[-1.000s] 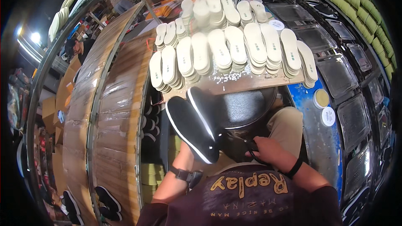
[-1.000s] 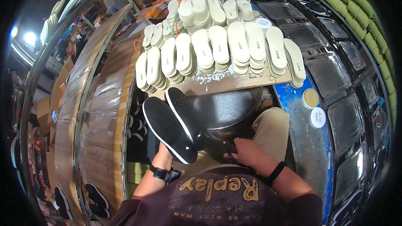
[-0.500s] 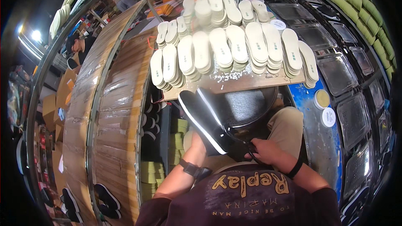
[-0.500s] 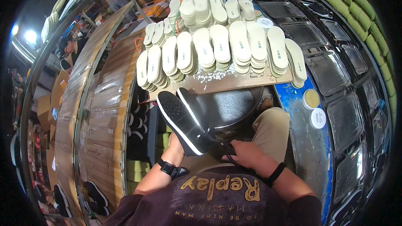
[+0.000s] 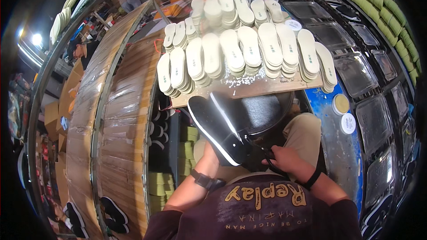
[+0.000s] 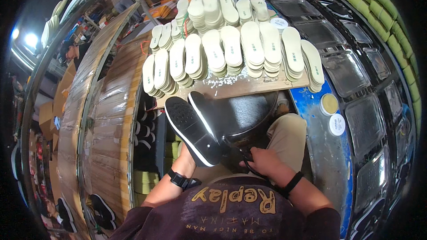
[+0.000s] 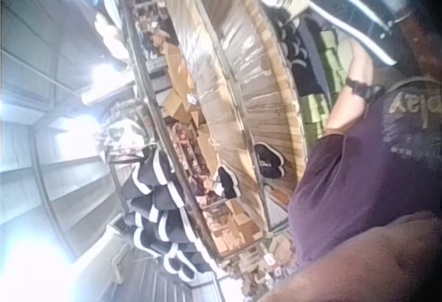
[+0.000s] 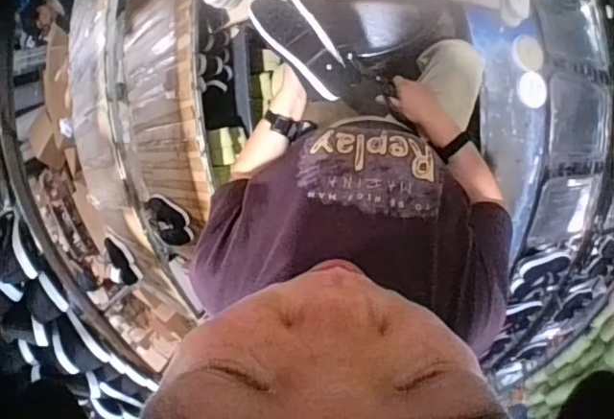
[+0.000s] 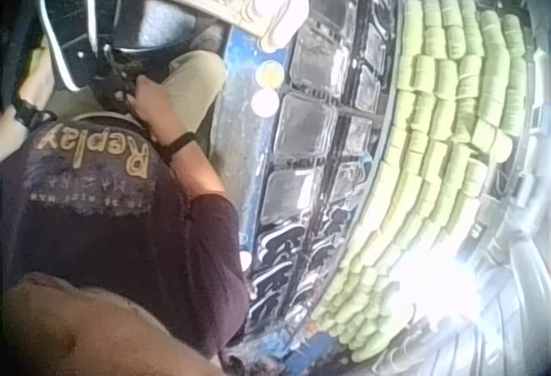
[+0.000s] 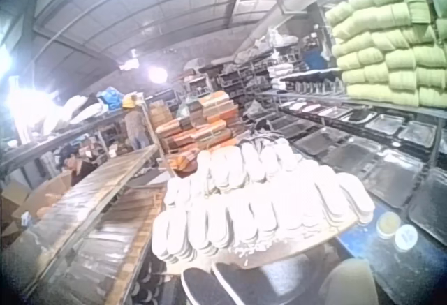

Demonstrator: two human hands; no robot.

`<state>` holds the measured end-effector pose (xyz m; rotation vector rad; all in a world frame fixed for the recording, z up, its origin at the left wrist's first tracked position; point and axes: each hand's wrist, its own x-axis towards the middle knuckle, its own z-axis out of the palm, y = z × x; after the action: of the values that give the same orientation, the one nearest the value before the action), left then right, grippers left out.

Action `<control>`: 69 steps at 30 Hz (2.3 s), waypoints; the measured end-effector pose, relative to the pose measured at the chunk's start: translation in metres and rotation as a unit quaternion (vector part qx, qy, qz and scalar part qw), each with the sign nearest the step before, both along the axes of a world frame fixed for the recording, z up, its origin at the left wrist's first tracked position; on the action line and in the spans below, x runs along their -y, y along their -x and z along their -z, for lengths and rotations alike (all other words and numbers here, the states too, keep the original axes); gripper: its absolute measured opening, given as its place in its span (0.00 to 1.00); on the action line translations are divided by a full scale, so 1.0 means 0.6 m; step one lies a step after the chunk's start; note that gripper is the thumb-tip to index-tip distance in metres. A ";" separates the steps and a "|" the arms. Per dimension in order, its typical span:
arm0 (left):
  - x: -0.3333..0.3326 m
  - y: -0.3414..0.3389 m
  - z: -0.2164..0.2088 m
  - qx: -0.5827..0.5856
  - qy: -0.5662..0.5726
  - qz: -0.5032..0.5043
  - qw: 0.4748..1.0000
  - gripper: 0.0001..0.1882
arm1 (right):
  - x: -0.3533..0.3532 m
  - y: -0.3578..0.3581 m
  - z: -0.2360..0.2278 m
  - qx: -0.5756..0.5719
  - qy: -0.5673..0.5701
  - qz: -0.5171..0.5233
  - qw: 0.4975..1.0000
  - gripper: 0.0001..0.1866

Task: Manually assembling shoe components by attaching insoles and lining up uppers at a manufacturing station.

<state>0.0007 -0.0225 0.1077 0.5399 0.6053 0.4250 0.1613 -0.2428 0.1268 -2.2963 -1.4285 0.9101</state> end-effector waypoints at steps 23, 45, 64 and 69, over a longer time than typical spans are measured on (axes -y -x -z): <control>0.058 -0.034 0.013 -0.349 -0.746 0.304 0.479 0.24 | 0.000 -0.028 0.032 0.100 -0.046 0.176 0.978 0.30; -0.212 0.835 -0.145 -0.885 -0.359 -0.023 0.295 0.17 | -0.016 0.004 0.001 0.087 -0.016 0.136 0.987 0.28; -0.041 0.005 0.184 -0.268 -0.864 0.141 0.402 0.17 | 0.428 -0.217 0.008 0.299 -0.038 0.515 0.802 0.07; -0.032 -0.002 0.205 -0.282 -0.875 0.133 0.371 0.13 | 0.758 -0.207 0.005 0.342 0.171 0.676 0.630 0.12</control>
<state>0.0017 -0.0034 -0.0152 2.9785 0.4490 0.4236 0.2857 -0.6978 0.1238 -3.0485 0.7261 -0.2703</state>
